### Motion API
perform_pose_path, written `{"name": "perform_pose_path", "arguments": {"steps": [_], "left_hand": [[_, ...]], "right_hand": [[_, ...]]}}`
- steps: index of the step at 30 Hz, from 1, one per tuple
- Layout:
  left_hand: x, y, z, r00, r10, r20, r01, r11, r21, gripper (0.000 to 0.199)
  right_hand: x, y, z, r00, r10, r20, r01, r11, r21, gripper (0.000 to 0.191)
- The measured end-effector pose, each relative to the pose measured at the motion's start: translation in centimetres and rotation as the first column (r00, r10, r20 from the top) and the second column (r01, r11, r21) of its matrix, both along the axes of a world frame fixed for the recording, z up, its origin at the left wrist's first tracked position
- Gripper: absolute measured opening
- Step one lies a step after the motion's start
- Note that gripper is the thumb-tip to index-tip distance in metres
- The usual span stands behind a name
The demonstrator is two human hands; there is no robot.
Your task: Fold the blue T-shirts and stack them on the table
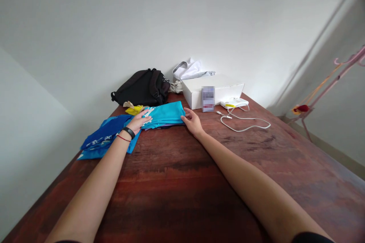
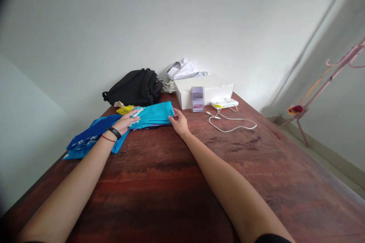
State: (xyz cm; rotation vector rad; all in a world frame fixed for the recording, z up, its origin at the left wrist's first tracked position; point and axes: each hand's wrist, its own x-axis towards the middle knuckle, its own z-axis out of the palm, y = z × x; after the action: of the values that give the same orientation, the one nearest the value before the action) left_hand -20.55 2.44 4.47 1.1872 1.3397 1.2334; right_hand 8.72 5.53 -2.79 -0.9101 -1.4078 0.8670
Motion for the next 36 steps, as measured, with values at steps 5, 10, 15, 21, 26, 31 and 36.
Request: {"name": "perform_pose_path", "arguments": {"steps": [5,10,15,21,26,31,36], "left_hand": [[-0.1,0.7,-0.8,0.999,0.046,-0.013,-0.045,0.996,0.077,0.071],[0.0,1.3,-0.8,0.998,0.056,0.007,-0.057,0.989,0.135,0.074],[0.1,1.6,-0.2,0.998,0.055,-0.031,-0.049,0.982,0.182,0.08],[-0.3,2.1,-0.1,0.957,0.132,-0.259,-0.095,0.984,0.149,0.062],[-1.2,2.2,-0.4,0.886,0.196,-0.42,-0.141,0.977,0.158,0.044],[-1.0,2.0,-0.6,0.818,0.268,-0.508,-0.178,0.959,0.22,0.029],[-0.1,1.7,-0.2,0.753,0.366,-0.546,-0.205,0.92,0.334,0.017]], "right_hand": [[0.1,-0.9,0.5,0.948,-0.123,0.295,0.063,0.977,0.204,0.044],[0.1,-1.2,0.8,0.902,-0.199,0.383,0.086,0.952,0.293,0.042],[0.0,-1.0,0.9,0.904,-0.168,0.393,0.049,0.954,0.297,0.045],[-0.3,-1.5,1.3,0.897,-0.108,0.427,0.013,0.975,0.22,0.064],[-0.3,-1.5,1.1,0.895,-0.171,0.411,0.105,0.978,0.178,0.051],[-0.2,-1.5,0.9,0.906,-0.185,0.38,0.134,0.979,0.156,0.04],[0.2,-2.1,1.7,0.943,-0.227,0.242,0.198,0.97,0.141,0.04]]}}
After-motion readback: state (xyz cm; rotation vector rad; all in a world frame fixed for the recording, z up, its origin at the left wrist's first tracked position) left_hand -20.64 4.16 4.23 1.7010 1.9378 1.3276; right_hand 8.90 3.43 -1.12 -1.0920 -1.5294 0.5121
